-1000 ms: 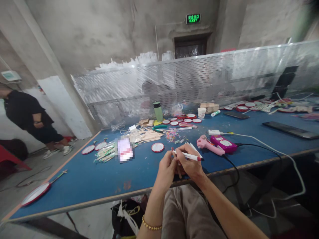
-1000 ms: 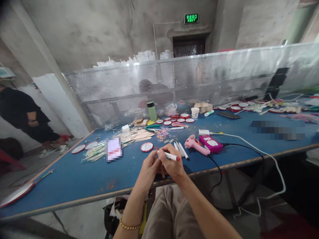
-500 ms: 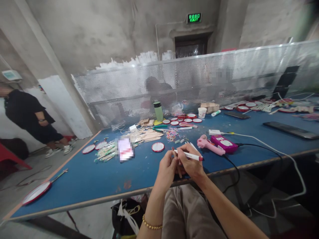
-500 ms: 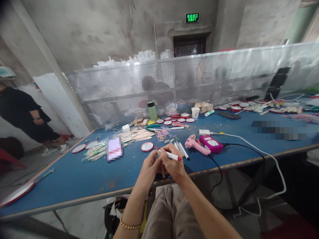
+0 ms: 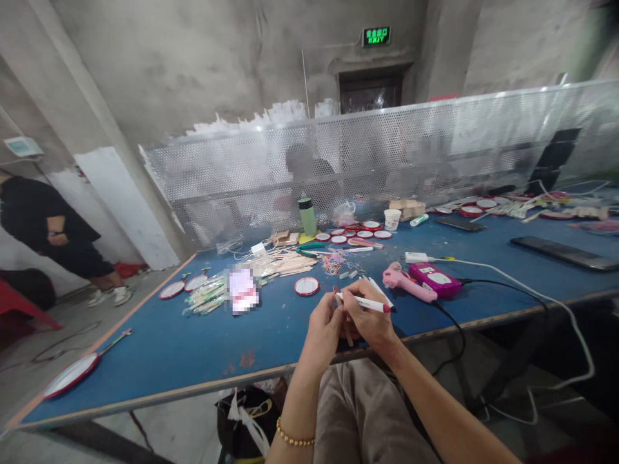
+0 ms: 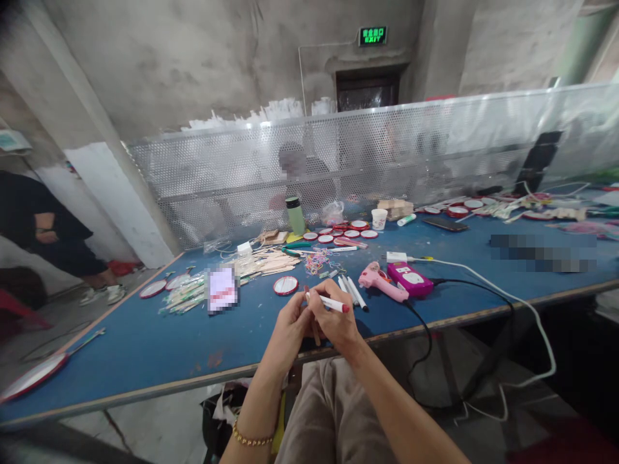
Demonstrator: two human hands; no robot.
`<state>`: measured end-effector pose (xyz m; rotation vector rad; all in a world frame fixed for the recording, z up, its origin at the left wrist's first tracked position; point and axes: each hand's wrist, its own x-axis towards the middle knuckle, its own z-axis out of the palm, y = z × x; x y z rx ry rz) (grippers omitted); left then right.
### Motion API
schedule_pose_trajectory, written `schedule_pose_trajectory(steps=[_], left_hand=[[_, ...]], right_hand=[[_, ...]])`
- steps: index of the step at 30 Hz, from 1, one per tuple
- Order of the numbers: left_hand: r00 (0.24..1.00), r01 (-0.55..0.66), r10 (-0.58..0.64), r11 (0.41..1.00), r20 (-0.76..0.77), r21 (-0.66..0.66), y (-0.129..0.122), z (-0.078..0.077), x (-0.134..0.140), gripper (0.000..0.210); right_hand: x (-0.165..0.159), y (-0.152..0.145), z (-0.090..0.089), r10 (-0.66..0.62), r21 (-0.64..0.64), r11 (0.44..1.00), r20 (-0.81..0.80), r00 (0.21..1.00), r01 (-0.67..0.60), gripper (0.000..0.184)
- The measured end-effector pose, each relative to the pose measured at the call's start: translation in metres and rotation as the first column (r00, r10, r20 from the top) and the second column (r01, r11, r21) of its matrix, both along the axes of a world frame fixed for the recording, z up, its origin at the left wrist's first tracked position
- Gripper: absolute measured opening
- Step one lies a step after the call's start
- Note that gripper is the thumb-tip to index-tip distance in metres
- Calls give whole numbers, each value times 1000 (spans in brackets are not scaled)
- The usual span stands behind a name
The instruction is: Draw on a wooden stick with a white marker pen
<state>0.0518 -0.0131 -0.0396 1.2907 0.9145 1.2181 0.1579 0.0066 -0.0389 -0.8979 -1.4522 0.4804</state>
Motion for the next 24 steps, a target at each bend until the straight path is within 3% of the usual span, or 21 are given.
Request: schedule_pose_trajectory(steps=[12, 24], left_hand=[[998, 22, -19, 999, 55, -48, -2, 3, 0, 42], [1000, 17, -17, 1000, 1, -10, -2, 3, 0, 41]], right_hand=[[1, 0, -4, -31, -1, 1000, -42, 999, 31, 18], [1, -4, 3, 11, -42, 999, -35, 999, -13, 20]])
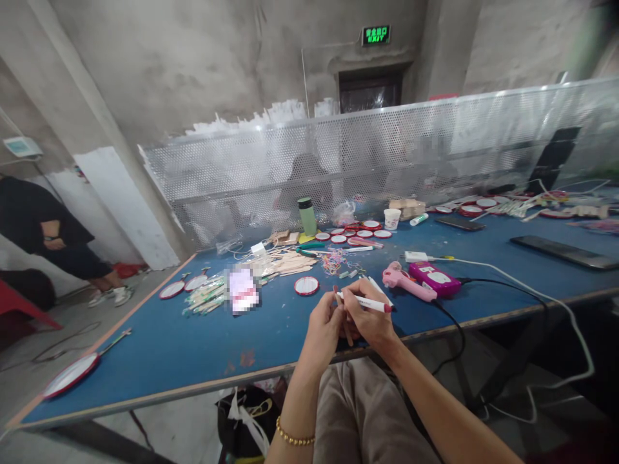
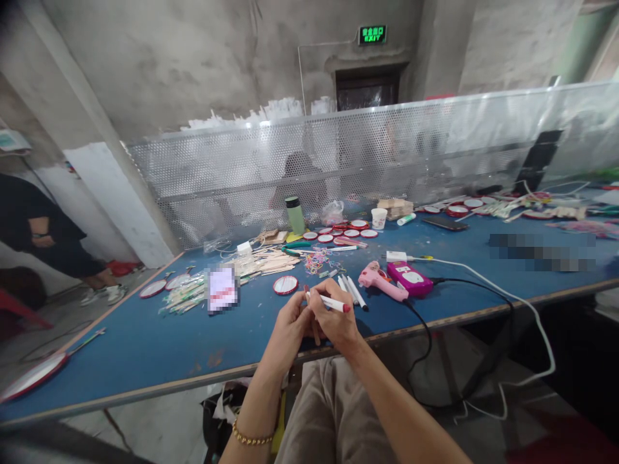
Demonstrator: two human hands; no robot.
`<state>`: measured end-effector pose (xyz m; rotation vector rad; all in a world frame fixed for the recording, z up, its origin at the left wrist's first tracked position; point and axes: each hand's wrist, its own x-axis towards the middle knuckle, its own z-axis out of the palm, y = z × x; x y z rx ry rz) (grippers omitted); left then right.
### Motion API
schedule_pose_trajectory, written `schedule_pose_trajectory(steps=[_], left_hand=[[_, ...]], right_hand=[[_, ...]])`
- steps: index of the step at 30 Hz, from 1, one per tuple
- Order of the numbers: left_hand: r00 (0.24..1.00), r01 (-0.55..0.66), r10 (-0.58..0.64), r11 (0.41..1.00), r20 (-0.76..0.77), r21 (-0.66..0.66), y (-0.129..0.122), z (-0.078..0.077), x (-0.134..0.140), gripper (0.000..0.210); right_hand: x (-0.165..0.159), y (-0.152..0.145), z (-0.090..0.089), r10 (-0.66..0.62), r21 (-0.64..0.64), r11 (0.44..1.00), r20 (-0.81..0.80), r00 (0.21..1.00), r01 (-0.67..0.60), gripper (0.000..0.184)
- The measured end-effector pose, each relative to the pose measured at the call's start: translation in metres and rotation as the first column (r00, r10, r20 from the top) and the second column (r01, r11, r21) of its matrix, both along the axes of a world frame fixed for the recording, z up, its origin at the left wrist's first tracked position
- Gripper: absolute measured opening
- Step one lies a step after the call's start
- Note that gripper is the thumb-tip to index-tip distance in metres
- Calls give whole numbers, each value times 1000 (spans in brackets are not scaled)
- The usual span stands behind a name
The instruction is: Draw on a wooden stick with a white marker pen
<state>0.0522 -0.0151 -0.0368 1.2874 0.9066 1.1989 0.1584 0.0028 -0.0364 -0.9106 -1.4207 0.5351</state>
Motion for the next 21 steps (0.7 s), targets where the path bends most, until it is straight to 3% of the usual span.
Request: schedule_pose_trajectory(steps=[11, 21], left_hand=[[998, 5, -2, 999, 59, -43, 0, 0, 0, 40], [999, -9, 10, 1000, 34, -23, 0, -1, 1, 40]], right_hand=[[0, 3, -6, -65, 49, 997, 0, 998, 65, 20], [0, 0, 0, -45, 41, 998, 10, 999, 44, 20]])
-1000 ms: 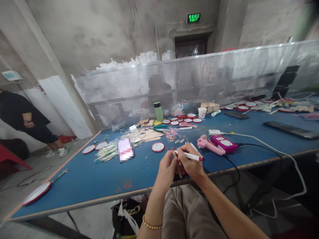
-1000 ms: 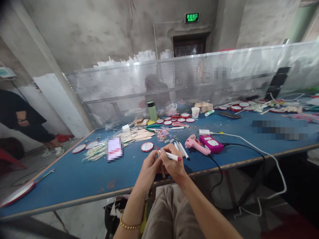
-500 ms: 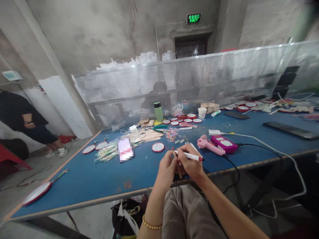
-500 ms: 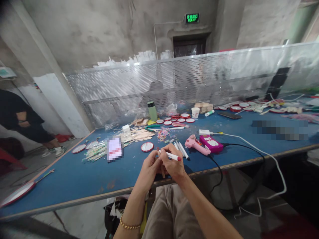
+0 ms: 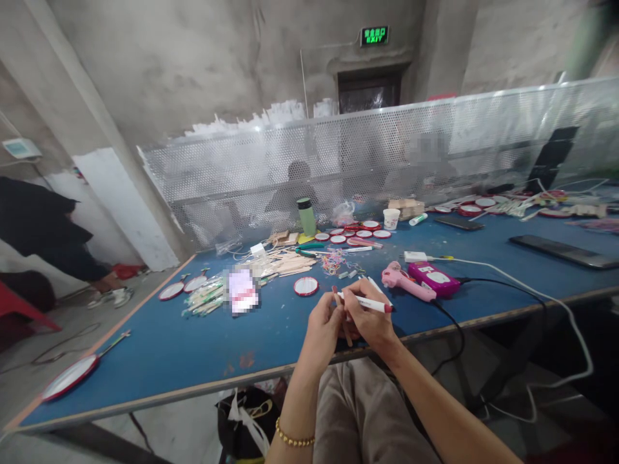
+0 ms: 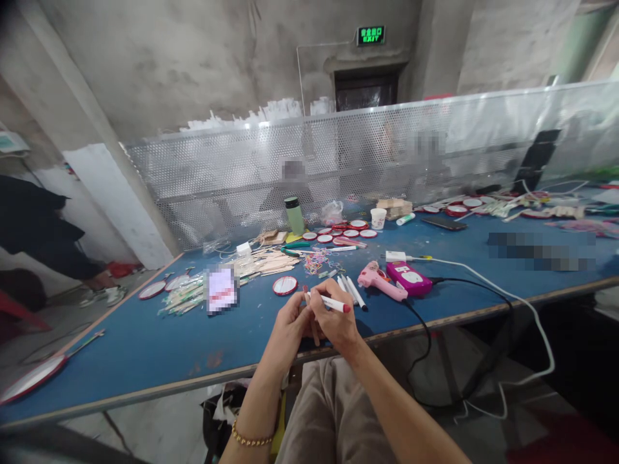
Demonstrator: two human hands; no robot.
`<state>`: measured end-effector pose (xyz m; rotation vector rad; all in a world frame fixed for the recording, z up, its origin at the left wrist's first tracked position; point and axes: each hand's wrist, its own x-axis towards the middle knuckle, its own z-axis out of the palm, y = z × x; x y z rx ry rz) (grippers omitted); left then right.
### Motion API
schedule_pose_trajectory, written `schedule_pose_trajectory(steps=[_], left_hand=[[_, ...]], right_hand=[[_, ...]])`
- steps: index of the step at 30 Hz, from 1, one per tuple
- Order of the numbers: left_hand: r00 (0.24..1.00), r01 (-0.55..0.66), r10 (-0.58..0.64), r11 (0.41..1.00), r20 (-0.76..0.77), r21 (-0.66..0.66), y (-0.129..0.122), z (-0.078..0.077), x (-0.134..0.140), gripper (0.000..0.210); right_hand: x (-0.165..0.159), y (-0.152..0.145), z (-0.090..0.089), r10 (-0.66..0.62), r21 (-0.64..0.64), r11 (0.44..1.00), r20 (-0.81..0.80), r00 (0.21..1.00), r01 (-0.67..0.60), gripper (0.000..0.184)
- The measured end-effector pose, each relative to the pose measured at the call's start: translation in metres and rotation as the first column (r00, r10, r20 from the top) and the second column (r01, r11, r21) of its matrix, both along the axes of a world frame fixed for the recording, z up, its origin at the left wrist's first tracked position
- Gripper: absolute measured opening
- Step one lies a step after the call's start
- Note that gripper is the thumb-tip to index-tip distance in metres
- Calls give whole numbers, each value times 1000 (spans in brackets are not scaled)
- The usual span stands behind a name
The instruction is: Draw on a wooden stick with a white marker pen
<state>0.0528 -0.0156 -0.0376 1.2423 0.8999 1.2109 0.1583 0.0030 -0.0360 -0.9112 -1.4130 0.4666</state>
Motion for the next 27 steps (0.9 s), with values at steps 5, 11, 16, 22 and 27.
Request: schedule_pose_trajectory(steps=[5, 11, 16, 22, 27], left_hand=[[1000, -2, 1, 1000, -18, -8, 1, 0, 0, 40], [1000, 2, -1, 1000, 5, -22, 0, 1, -1, 40], [1000, -4, 5, 1000, 31, -25, 1, 1, 0, 42], [1000, -11, 11, 999, 17, -37, 2, -1, 0, 46], [1000, -7, 8, 999, 17, -38, 2, -1, 0, 43]], right_hand=[[0, 1, -2, 10, -29, 1000, -10, 1000, -10, 19], [0, 2, -7, 5, -38, 999, -45, 999, -7, 20], [-1, 2, -6, -2, -34, 999, -45, 999, 1, 19], [-1, 1, -4, 9, -42, 999, -50, 999, -11, 19], [0, 4, -6, 1, -28, 1000, -47, 999, -3, 20]])
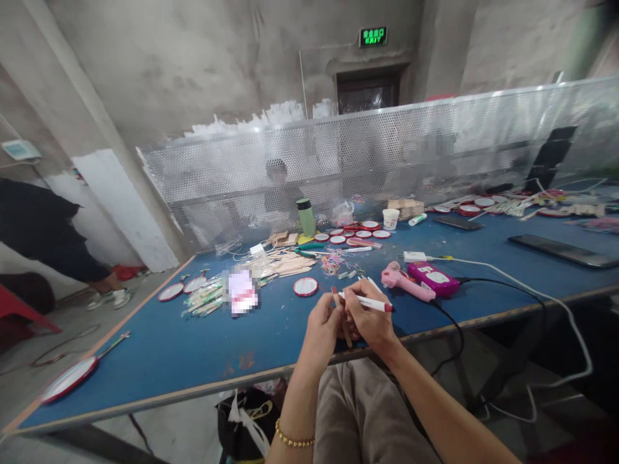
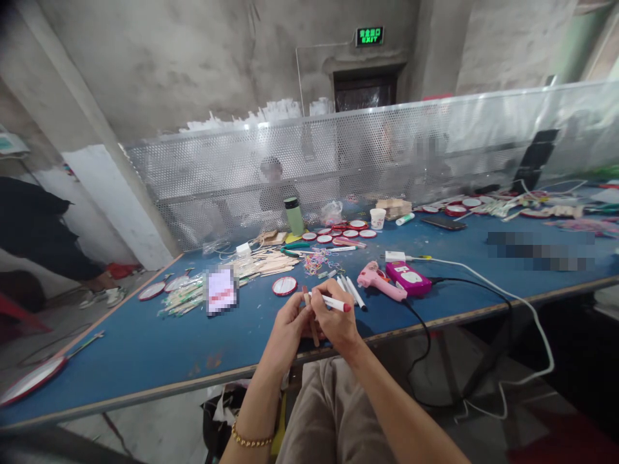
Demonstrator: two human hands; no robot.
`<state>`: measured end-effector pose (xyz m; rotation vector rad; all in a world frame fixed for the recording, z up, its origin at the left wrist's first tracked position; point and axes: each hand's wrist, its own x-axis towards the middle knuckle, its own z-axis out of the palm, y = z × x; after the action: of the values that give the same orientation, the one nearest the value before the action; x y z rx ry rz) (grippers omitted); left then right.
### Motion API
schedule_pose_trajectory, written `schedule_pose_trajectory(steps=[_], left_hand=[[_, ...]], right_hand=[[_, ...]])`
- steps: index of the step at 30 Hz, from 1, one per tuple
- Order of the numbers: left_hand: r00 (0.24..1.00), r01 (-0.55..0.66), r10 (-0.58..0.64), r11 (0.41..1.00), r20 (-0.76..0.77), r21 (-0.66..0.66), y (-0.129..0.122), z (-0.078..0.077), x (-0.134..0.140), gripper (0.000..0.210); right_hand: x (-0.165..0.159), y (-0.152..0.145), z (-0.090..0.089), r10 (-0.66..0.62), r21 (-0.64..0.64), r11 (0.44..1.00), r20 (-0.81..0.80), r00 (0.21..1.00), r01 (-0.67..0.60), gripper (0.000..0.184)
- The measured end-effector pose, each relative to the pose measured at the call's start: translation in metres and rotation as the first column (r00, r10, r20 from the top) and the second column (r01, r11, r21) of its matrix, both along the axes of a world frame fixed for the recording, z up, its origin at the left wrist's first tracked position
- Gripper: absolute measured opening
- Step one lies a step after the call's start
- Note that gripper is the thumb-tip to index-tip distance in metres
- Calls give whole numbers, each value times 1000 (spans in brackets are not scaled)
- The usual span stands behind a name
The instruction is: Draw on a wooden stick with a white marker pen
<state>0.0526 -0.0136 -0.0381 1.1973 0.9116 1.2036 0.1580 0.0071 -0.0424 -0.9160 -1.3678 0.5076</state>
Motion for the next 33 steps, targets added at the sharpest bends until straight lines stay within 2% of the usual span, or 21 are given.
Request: schedule_pose_trajectory(steps=[12, 20, 29, 33], left_hand=[[1000, -3, 3, 1000, 21, 13, 1, -2, 0, 41], [1000, 8, -8, 1000, 18, 18, -1, 0, 0, 37], [999, 5, -5, 1000, 32, 22, 3, -5, 0, 39], [1000, 1, -2, 1000, 28, 28, 3, -6, 0, 41]], right_hand=[[-1, -3, 3, 22, -29, 999, 3, 1000, -22, 19], [0, -1, -2, -21, 28, 999, 0, 1000, 21, 20], [0, -4, 3, 21, -5, 1000, -3, 1000, -21, 20], [0, -4, 3, 20, 25, 999, 17, 1000, -20, 20]])
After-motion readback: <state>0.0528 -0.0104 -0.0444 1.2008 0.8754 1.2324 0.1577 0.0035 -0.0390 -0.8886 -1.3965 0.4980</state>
